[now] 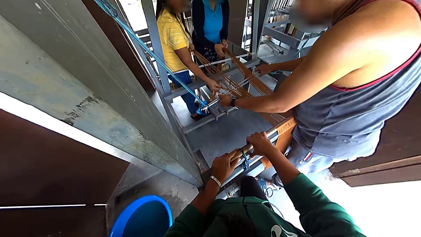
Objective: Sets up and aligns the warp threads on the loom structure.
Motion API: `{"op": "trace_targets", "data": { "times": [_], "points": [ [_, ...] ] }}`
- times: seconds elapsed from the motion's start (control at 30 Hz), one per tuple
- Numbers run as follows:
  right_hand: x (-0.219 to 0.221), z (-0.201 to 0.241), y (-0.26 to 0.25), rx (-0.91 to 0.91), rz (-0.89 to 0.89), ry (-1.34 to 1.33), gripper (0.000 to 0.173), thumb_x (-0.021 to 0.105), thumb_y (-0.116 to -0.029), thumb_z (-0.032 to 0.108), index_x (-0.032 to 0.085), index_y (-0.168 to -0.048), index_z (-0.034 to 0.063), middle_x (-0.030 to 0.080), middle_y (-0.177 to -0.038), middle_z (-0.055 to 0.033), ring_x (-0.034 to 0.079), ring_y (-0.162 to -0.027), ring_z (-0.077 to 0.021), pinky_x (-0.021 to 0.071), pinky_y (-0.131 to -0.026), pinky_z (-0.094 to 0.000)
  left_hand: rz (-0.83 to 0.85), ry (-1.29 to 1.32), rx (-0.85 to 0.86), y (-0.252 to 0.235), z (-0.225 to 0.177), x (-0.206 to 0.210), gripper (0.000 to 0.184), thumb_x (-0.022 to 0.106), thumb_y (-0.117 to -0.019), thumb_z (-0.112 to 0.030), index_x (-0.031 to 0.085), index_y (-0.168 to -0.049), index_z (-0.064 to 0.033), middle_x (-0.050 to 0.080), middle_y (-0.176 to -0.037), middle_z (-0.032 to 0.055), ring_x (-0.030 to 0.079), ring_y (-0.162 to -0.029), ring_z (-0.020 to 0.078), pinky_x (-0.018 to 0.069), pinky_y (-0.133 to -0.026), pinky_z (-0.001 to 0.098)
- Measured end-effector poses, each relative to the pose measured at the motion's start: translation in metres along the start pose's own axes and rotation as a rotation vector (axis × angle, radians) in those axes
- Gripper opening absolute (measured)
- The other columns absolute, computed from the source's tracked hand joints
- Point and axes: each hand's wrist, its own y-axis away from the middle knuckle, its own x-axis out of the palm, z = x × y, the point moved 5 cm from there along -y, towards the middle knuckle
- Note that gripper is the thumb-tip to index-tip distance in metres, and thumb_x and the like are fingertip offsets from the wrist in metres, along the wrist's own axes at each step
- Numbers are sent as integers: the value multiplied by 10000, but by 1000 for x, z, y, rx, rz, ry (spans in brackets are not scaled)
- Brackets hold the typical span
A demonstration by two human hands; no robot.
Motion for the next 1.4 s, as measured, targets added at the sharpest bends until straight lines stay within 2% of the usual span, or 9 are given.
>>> {"op": "trace_targets", "data": {
  "times": [0.1,0.2,0.33,0.4,0.5,0.57,0.73,0.93,1.4],
  "points": [
    [-1,1,0,4,5,7,749,928,-618,522,667,-1215,153,671,-1207,-118,575,-1212,-338,339,-1075,-623,15,17,13,0,-1,-2,550,367,-1057,-634,373,-1581,-465,706,-1286,75,698,-1118,264,539,-967,501],
    [0,0,-1,6,14,11,749,931,-619,514,662,-1219,154,668,-1212,-117,571,-1214,-339,341,-1064,-620,132,3,6,-3,-4,-5,574,359,-1073,-603,284,-1620,-447,679,-1314,114,682,-1154,304,541,-968,534],
    [0,0,-2,-5,9,8,745,928,-621,518,662,-1220,164,666,-1209,-113,569,-1214,-337,339,-1064,-626,228,-52,-43,-15,-15,-9,642,382,-1053,-632,263,-1637,-396,643,-1379,147,606,-1275,353,442,-1073,599],
    [0,0,-1,-5,13,1,744,929,-628,510,661,-1228,160,665,-1213,-115,568,-1218,-339,339,-1062,-625,264,-56,-46,-25,-23,-7,745,453,-1007,-680,253,-1647,-354,633,-1388,155,600,-1281,358,442,-1073,600],
    [0,-1,-1,-2,6,-3,743,927,-629,508,659,-1229,160,666,-1209,-114,569,-1213,-339,341,-1062,-624,308,-33,-44,-43,-30,-4,924,608,-910,-710,219,-1656,-329,702,-1246,187,679,-1141,384,522,-966,611],
    [-2,0,0,0,6,-4,747,929,-628,505,658,-1230,155,665,-1210,-120,568,-1217,-344,336,-1069,-629,375,-26,-65,-52,-29,-2,1054,680,-846,-719,151,-1669,-327,697,-1247,206,678,-1133,405,523,-952,631],
    [-1,-1,0,9,21,0,761,932,-626,510,652,-1241,158,661,-1225,-114,565,-1225,-336,330,-1075,-625,494,199,-53,-67,-20,12,1157,825,-833,-519,78,-1678,-261,612,-1386,253,626,-1243,427,479,-1038,656],
    [-2,-1,0,-13,-1,-21,761,937,-619,507,657,-1230,151,668,-1203,-130,574,-1211,-355,332,-1077,-640,500,332,-24,-69,-20,13,1098,856,-835,-382,155,-1670,-249,561,-1462,238,579,-1325,394,446,-1097,628],
    [2,-3,-1,-27,-16,-17,762,926,-621,514,650,-1250,185,667,-1194,-102,571,-1202,-331,331,-1076,-620,481,290,-15,-68,-20,15,1003,839,-848,-417,262,-1644,-218,582,-1453,197,583,-1330,350,451,-1110,589]
  ]
}}
